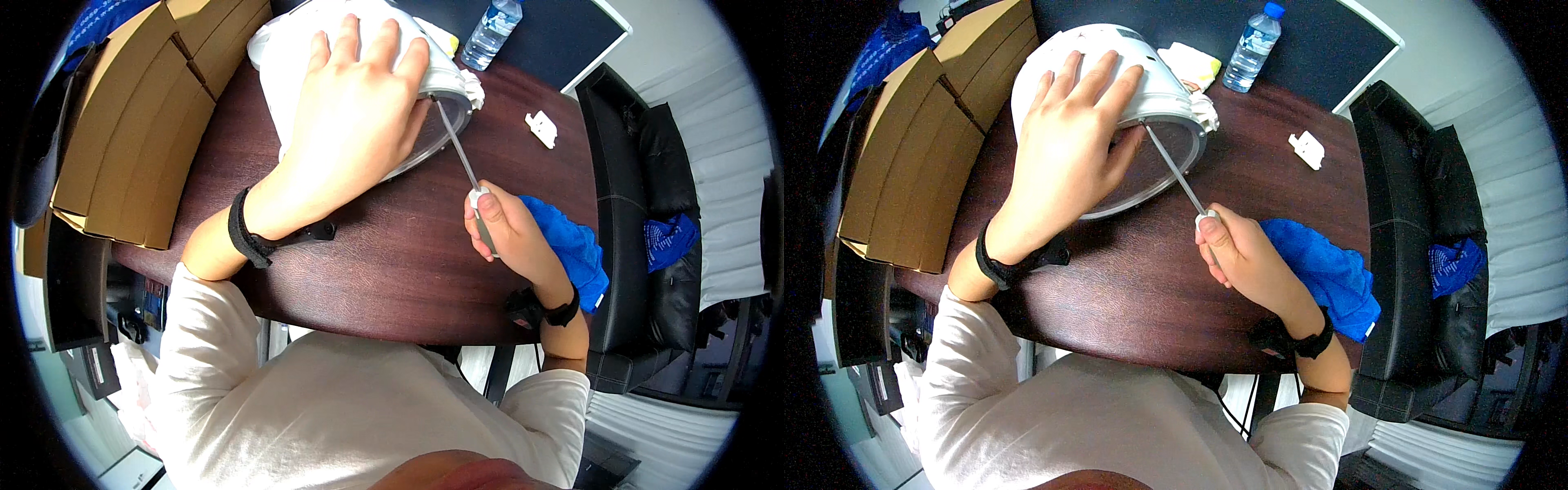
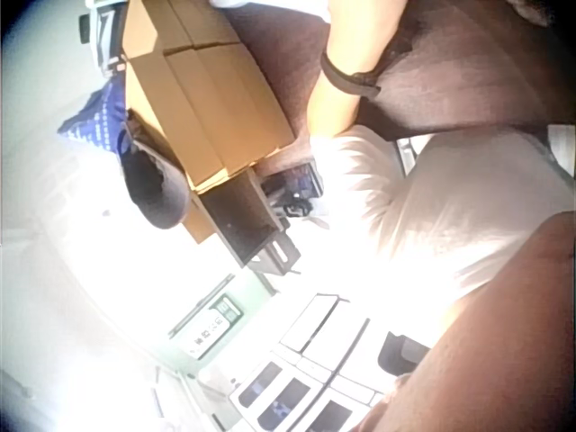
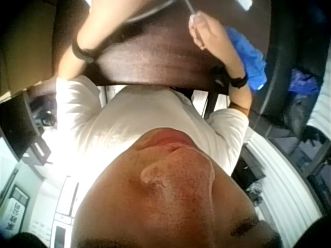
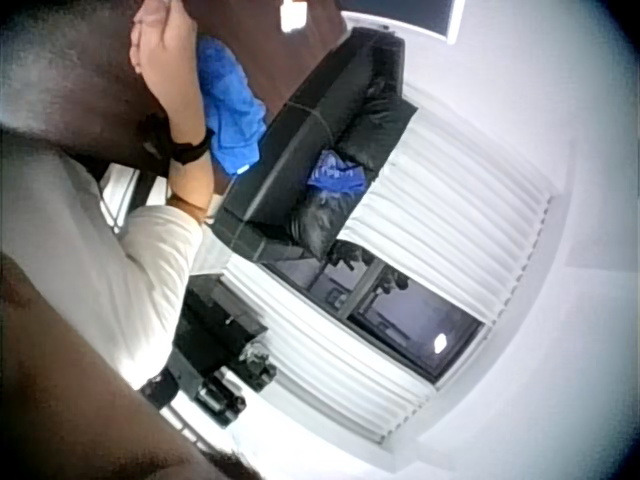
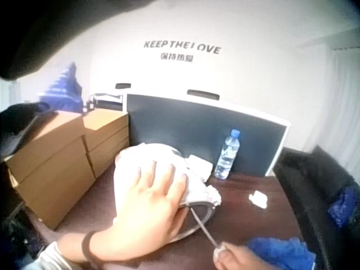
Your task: The person uses a screwdriver to tighten screws on the bottom of a white cylindrical appliance, then wipes the surface with a blue cloth. The person places the lid on the appliance and secures it.
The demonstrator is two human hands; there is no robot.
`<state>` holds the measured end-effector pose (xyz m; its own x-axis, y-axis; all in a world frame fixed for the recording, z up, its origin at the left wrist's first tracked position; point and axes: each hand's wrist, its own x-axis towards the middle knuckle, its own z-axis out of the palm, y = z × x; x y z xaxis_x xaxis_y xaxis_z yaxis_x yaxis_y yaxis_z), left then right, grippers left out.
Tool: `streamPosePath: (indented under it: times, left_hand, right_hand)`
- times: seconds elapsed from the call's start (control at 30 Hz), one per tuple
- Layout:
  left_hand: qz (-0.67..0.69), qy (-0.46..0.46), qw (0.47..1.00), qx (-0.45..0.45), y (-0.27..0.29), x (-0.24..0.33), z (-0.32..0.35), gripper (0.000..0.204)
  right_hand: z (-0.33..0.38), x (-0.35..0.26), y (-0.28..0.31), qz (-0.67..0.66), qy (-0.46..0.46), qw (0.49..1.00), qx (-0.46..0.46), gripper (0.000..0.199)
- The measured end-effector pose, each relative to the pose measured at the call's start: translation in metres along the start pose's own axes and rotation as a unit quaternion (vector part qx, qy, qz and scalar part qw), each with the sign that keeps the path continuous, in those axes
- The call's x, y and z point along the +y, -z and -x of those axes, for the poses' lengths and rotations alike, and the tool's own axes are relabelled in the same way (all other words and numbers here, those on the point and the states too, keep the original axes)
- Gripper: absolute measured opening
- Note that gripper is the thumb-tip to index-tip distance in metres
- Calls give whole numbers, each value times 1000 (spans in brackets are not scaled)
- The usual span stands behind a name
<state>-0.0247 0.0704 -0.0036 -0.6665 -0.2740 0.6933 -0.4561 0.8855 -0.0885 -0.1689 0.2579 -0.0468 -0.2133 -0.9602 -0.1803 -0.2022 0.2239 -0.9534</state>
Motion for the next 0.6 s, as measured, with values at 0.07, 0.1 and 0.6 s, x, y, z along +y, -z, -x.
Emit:
streamPosePath:
  times: [0.07, 0.1, 0.6]
  left_hand:
    - [14, -7, 1000, -9, 1, -2, -1, 51]
    - [20, -11, 1000, -13, 2, -3, -2, 52]
    - [51, -86, 995, -15, 7, -13, -6, 53]
  right_hand:
    - [0, 3, -1, 25, 17, 999, 32, 35]
    - [0, 5, -2, 38, 27, 998, 47, 34]
    - [-3, 14, 2, 310, 113, 923, 200, 34]
